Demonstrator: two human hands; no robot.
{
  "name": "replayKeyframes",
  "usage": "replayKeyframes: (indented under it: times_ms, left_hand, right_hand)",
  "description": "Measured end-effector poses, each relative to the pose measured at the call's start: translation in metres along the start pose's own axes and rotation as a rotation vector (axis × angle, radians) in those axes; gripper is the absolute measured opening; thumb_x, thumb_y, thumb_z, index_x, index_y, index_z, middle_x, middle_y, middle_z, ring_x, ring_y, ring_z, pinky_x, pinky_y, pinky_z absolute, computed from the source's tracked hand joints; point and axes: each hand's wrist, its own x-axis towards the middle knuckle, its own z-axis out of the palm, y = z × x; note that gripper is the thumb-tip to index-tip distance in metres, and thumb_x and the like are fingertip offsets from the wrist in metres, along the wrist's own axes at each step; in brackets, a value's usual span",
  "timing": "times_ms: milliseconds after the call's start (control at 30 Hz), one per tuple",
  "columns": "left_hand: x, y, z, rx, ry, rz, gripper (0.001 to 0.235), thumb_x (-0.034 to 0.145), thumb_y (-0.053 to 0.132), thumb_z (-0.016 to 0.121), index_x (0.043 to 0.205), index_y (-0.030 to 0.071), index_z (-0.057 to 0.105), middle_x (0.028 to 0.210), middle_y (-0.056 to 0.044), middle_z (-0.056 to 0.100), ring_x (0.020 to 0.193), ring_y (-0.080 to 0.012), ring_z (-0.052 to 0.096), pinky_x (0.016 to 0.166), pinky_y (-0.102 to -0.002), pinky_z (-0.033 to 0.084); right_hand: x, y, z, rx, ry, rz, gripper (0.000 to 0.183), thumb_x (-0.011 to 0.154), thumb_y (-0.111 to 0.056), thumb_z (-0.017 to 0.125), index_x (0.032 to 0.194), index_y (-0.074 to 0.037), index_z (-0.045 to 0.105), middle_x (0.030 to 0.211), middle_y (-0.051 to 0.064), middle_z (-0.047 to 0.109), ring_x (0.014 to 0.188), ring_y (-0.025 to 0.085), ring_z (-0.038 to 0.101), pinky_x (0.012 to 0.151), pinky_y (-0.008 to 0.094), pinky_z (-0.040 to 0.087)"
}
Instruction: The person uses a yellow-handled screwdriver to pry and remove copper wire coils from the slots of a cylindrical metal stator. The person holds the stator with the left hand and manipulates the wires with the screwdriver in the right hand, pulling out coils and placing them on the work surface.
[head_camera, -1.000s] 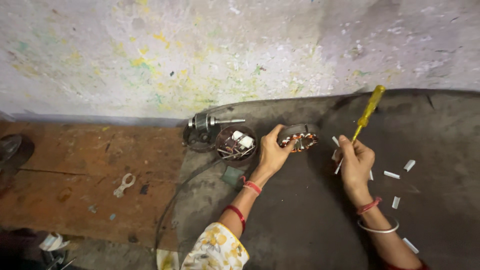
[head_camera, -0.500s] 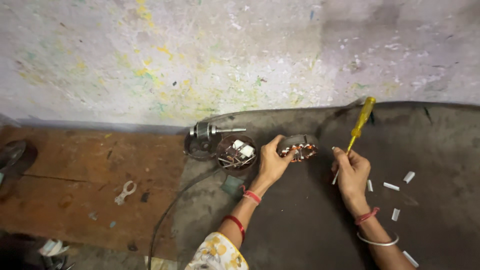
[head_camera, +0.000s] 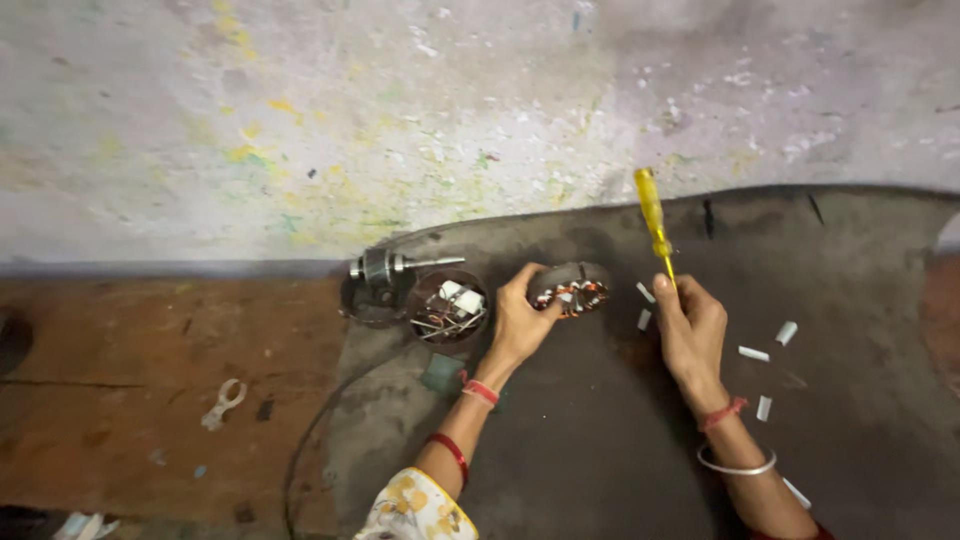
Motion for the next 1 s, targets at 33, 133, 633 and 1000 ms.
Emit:
replayKeyframes:
  times_ms: [33, 133, 633, 1000]
  left_hand:
    - [-0.001, 0.0, 0.001, -0.011, -0.001, -0.008, 0.031, 0.078, 0.005, 0.077, 0.108, 0.0, 0.068, 0.092, -0.014, 0.077, 0.084, -0.0179, 0.076, 0.075, -0.032, 0.059]
    - [0.003, 0.004, -0.004, -0.02, 0.012, -0.013, 0.03, 0.079, 0.005, 0.077, 0.107, 0.001, 0.068, 0.092, -0.014, 0.077, 0.084, -0.019, 0.076, 0.075, -0.033, 0.059]
    - [-0.006, -0.001, 0.0, -0.019, 0.078, 0.007, 0.031, 0.078, 0.007, 0.082, 0.105, 0.002, 0.068, 0.09, -0.015, 0.077, 0.084, -0.0228, 0.078, 0.072, -0.033, 0.06]
    - [0.001, -0.002, -0.001, -0.036, 0.064, -0.007, 0.027, 0.078, 0.006, 0.082, 0.102, 0.002, 0.069, 0.088, -0.014, 0.077, 0.081, -0.0193, 0.077, 0.071, -0.033, 0.059]
  right_hand:
    - [0.001, 0.0, -0.001, 0.014, 0.011, 0.001, 0.039, 0.106, -0.033, 0.06, 0.092, 0.002, 0.068, 0.061, 0.0, 0.052, 0.056, 0.008, 0.045, 0.049, 0.03, 0.035]
    - [0.006, -0.008, 0.001, 0.006, 0.037, -0.031, 0.038, 0.107, -0.033, 0.06, 0.096, 0.002, 0.07, 0.063, 0.001, 0.055, 0.058, 0.008, 0.048, 0.052, 0.03, 0.038]
    - [-0.002, 0.002, -0.02, -0.446, 0.133, -0.151, 0.029, 0.096, -0.031, 0.078, 0.113, -0.007, 0.079, 0.082, 0.014, 0.074, 0.071, 0.026, 0.07, 0.069, 0.04, 0.053]
    - [0.008, 0.009, -0.005, -0.699, 0.075, -0.154, 0.028, 0.083, -0.033, 0.079, 0.106, -0.016, 0.081, 0.093, 0.012, 0.075, 0.089, 0.033, 0.07, 0.078, 0.046, 0.055]
